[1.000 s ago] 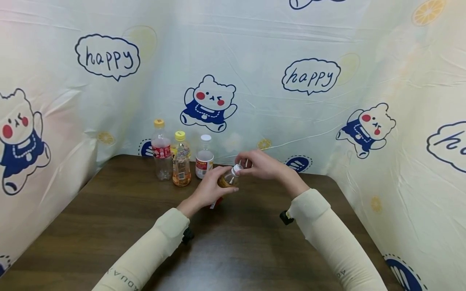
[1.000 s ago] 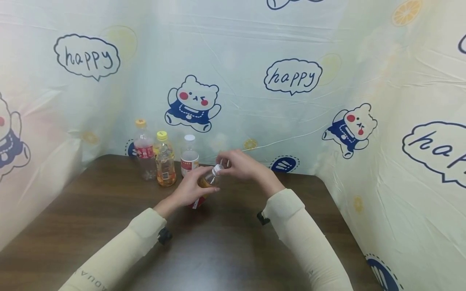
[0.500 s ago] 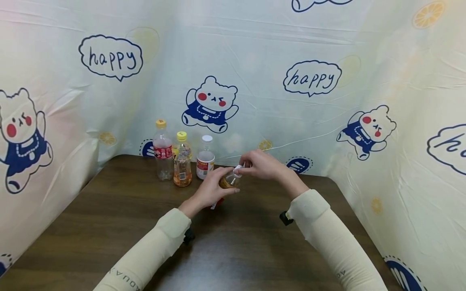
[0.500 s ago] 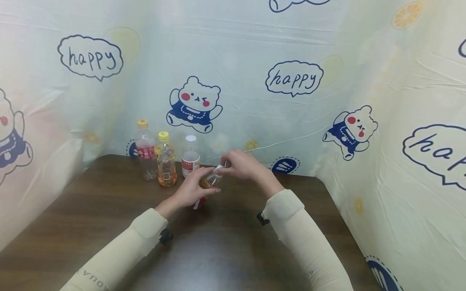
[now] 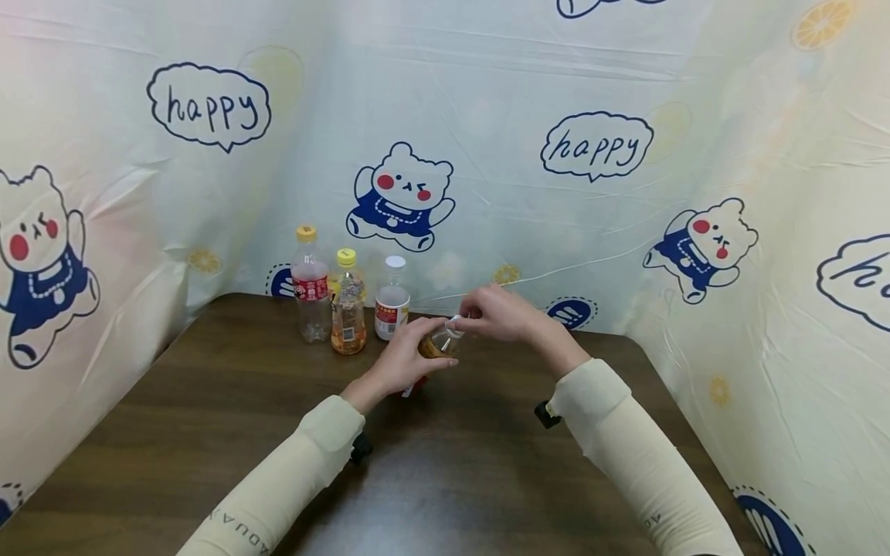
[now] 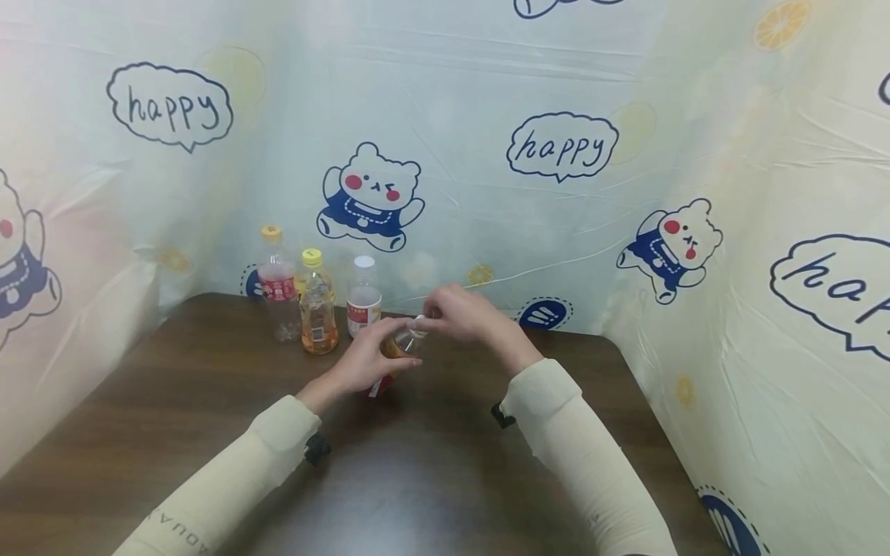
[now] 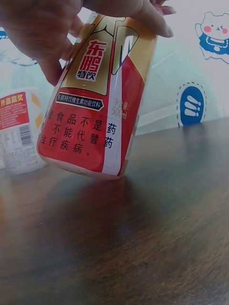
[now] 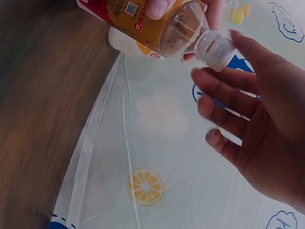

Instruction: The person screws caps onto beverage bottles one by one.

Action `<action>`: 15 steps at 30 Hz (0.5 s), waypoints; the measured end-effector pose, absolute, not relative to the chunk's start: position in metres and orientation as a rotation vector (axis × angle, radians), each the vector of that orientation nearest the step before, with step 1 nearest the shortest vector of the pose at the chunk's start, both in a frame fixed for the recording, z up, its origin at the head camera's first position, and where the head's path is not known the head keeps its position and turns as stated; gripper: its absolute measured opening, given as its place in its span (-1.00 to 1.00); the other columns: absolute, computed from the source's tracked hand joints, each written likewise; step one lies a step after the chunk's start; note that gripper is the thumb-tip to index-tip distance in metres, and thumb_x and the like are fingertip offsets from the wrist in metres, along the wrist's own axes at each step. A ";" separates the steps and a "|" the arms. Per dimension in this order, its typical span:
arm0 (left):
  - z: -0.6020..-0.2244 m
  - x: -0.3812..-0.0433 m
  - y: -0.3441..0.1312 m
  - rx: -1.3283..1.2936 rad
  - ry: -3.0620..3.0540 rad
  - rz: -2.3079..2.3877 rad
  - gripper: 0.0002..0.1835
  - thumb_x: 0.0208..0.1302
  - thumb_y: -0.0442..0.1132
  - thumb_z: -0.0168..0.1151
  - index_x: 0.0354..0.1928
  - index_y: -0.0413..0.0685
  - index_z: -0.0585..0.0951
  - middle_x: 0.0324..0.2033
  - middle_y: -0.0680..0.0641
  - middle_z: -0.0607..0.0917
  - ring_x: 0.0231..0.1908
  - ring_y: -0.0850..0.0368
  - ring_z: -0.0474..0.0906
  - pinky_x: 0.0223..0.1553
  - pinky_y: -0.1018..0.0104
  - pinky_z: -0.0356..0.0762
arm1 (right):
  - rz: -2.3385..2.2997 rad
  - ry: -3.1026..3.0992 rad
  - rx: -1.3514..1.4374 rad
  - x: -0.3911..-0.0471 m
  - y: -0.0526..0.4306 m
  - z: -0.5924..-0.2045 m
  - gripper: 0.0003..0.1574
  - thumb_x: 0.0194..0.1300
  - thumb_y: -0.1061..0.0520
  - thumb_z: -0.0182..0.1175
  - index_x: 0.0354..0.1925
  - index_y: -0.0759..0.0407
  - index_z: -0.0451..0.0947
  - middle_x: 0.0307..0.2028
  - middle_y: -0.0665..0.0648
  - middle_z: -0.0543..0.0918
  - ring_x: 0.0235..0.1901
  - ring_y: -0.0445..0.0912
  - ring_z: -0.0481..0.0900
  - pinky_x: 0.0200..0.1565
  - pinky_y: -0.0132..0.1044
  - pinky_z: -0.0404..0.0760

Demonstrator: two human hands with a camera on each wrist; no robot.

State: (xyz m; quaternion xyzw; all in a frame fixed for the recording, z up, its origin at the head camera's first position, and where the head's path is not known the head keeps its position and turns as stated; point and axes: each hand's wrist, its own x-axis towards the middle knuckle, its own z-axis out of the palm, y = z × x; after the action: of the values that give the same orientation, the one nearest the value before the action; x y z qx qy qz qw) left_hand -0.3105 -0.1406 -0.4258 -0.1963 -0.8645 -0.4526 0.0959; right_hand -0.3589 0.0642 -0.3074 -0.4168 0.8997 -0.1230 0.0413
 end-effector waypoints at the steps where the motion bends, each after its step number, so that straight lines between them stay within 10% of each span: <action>1: -0.426 -0.310 -0.141 -0.584 -2.561 -1.341 -0.28 0.20 -0.03 0.53 0.40 0.16 0.49 0.21 -0.10 0.61 0.14 0.00 0.56 0.16 -0.05 0.60 | -0.361 2.772 -1.247 -0.358 0.064 -0.307 -0.62 0.46 -0.24 0.21 -0.25 -0.02 0.74 -0.48 -0.02 0.67 -0.50 -0.13 0.56 -0.40 -0.27 0.60; 15: -0.424 -0.307 -0.140 -0.561 -2.572 -1.331 -0.30 0.21 -0.08 0.53 0.38 0.12 0.50 0.17 -0.06 0.61 0.11 0.00 0.54 0.15 -0.05 0.60 | -0.384 2.575 -1.245 -0.356 0.067 -0.296 -0.38 0.39 -0.02 0.35 0.33 0.01 0.42 -0.11 0.04 0.66 -0.17 -0.03 0.61 -0.06 -0.19 0.68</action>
State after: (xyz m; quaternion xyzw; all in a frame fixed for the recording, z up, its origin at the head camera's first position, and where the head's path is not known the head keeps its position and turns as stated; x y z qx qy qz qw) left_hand -0.3072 -0.1401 -0.4243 -0.1892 -0.8680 -0.4490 0.0957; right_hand -0.3560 0.0671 -0.2963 -0.4280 0.8849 -0.1318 0.1277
